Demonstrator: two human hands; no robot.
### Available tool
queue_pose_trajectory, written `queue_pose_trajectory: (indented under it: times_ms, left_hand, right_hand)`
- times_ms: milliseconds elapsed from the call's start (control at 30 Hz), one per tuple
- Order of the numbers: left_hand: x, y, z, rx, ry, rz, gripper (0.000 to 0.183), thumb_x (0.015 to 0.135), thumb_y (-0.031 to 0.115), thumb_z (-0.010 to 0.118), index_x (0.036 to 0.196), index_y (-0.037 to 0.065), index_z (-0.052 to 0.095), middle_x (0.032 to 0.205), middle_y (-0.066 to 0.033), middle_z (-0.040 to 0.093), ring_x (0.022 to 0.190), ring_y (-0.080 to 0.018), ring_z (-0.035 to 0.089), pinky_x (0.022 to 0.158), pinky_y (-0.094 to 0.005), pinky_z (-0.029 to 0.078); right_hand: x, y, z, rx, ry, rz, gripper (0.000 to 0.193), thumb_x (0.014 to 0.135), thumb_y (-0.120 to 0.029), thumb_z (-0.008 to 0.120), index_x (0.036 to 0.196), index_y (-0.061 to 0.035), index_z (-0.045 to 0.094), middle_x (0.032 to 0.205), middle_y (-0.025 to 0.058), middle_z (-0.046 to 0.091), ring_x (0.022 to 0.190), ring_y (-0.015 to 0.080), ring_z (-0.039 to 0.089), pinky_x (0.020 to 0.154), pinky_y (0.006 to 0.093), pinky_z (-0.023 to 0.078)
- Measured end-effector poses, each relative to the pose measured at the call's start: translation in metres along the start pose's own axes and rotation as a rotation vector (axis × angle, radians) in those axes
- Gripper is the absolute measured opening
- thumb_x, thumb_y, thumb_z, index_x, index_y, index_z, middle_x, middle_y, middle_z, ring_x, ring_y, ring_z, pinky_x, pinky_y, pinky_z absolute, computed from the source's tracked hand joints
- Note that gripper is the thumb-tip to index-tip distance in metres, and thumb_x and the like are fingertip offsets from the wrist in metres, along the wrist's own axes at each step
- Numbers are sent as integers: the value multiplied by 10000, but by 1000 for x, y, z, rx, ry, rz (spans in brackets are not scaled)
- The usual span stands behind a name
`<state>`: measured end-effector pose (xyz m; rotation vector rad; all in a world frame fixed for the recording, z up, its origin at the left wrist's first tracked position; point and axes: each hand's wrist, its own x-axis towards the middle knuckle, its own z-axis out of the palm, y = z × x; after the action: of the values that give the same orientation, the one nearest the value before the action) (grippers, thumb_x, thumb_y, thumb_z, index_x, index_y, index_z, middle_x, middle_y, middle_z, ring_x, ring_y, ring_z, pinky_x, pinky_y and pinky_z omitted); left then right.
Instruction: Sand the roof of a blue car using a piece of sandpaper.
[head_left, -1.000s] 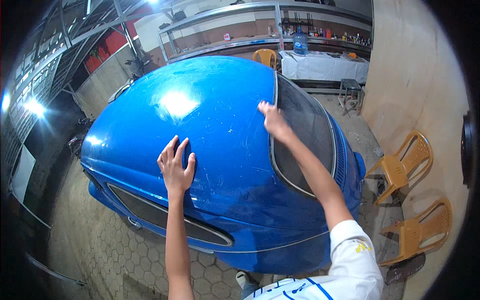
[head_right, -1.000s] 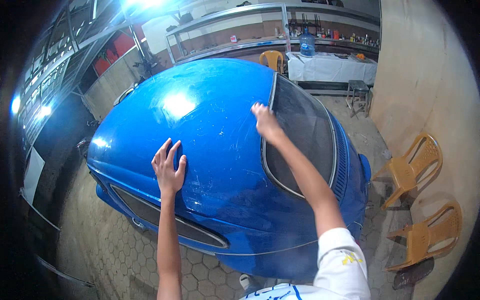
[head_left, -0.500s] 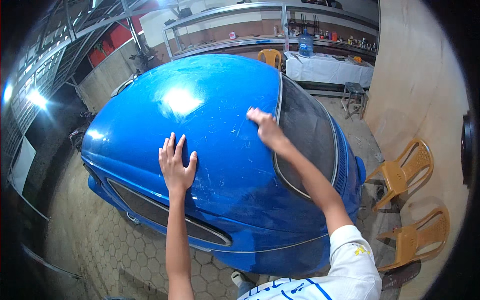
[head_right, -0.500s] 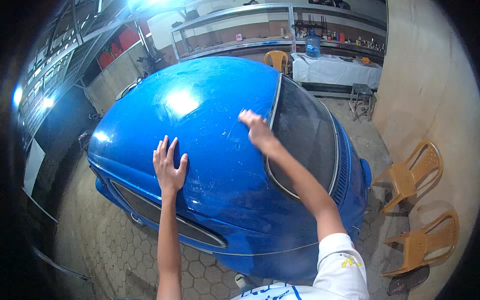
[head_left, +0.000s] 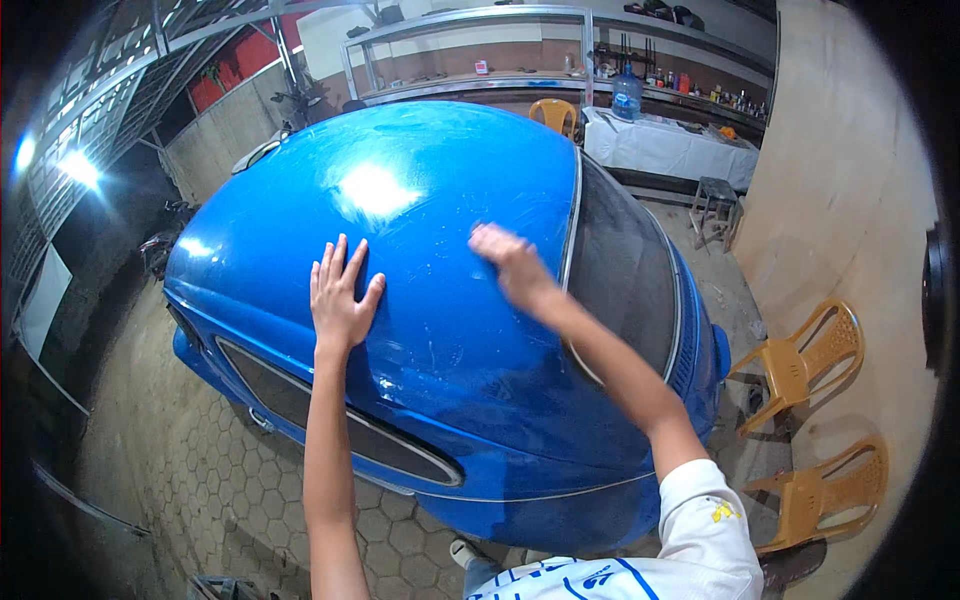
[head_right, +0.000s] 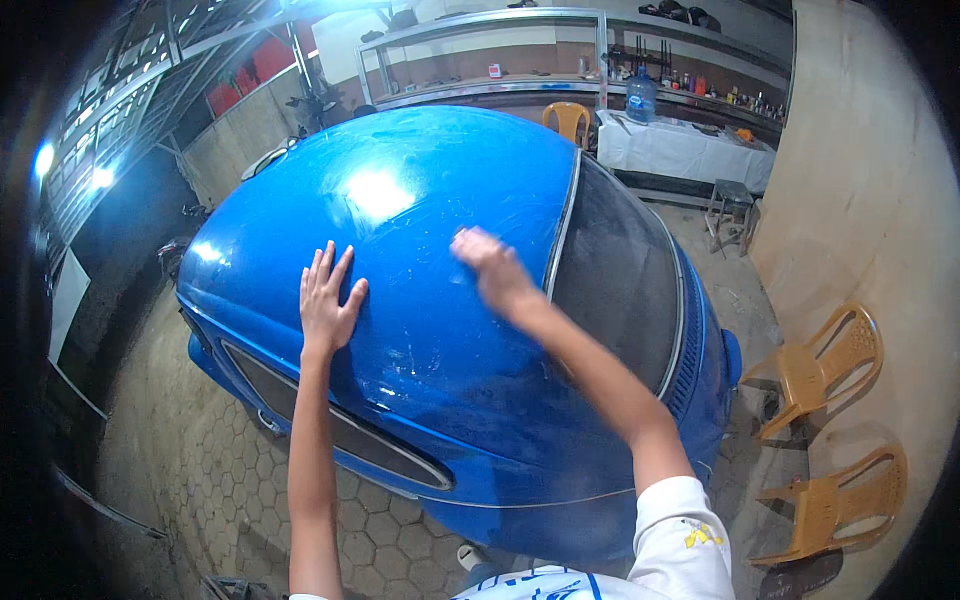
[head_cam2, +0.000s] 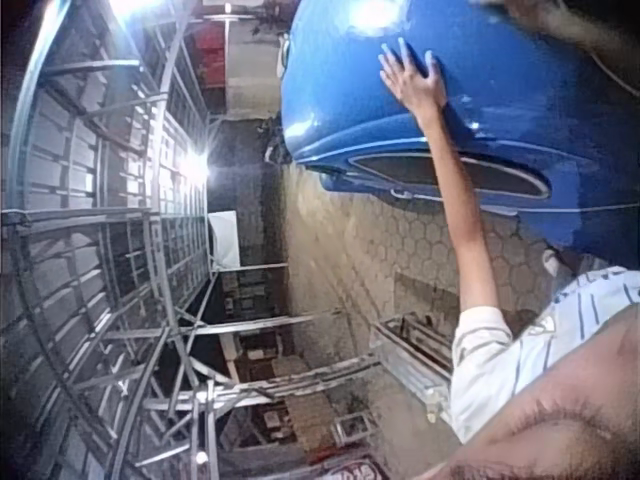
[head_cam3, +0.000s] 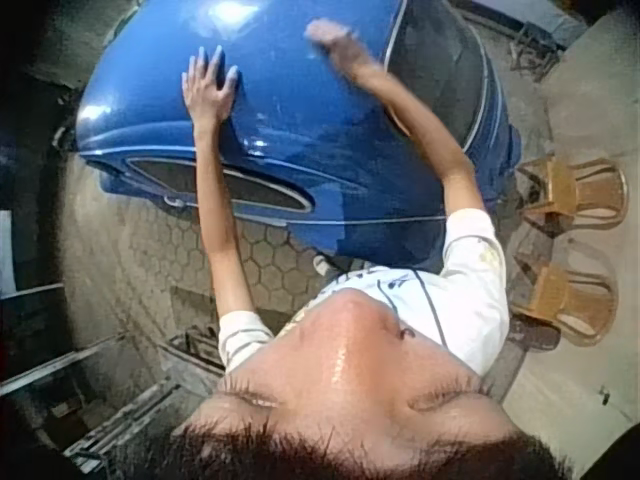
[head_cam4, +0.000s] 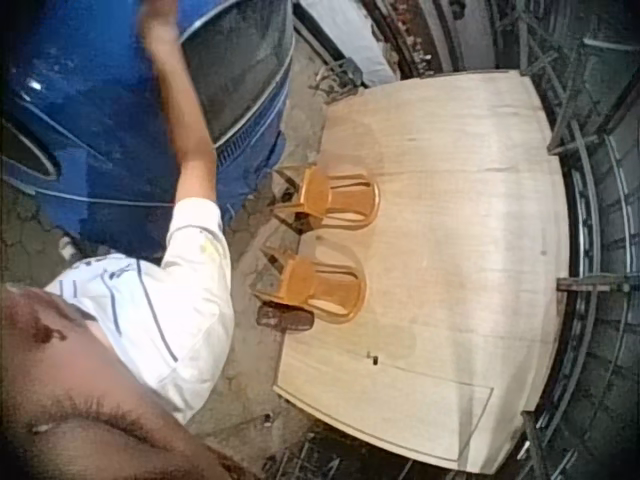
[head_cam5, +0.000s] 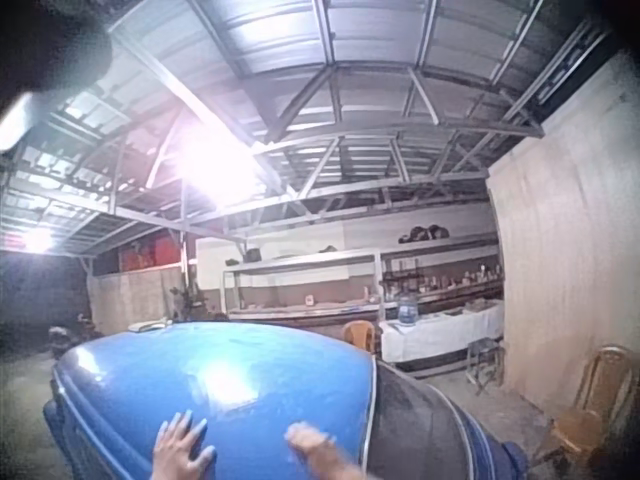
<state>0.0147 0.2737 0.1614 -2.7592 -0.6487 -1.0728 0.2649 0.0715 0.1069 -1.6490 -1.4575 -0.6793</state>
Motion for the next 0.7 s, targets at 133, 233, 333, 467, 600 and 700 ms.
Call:
queue_pose_trajectory:
  times_ms: [133,233,333,467,600,700]
  left_hand:
    - [12,-29,-6,11,18,-41,634,988,546,572,1552,259,527,1682,-97,377,1572,-300,297,1292,-493,179]
    - [10,-39,-5,1,-6,-52,640,982,562,571,1550,268,530,1678,-89,387,1571,-296,300,1294,-488,177]
    - [8,-50,-6,24,-20,-38,629,1003,574,534,1561,286,513,1687,-72,372,1578,-296,289,1299,-489,161]
    - [7,-62,2,11,7,50,598,1039,534,512,1572,265,495,1684,-87,374,1573,-316,295,1293,-501,172]
    - [1,-69,-8,-69,11,182,577,1058,510,499,1579,263,484,1684,-97,369,1578,-323,282,1293,-502,168]
    - [-8,-95,-9,-91,-2,233,590,1054,522,500,1585,268,474,1688,-103,361,1580,-324,276,1295,-500,159]
  right_hand:
    - [38,91,-13,-58,239,357,342,895,55,506,1096,-24,772,1172,188,744,1126,379,703,983,447,568]
    - [43,46,18,-94,224,432,384,846,97,509,1074,-36,788,1168,186,750,1148,347,707,1022,432,552]
    - [35,-62,50,121,61,139,475,805,158,501,1152,-15,775,1274,195,719,1265,338,658,1114,406,503]
    - [14,-145,76,131,-61,-103,494,791,144,543,1222,-7,731,1357,221,673,1358,365,588,1197,454,429]
    - [20,-44,66,-62,368,-148,433,862,47,485,1178,-55,762,1267,200,722,1230,373,672,1084,468,511]
    - [38,-12,22,-235,266,535,349,890,26,517,1054,-66,811,1114,224,746,1057,355,742,938,430,589]
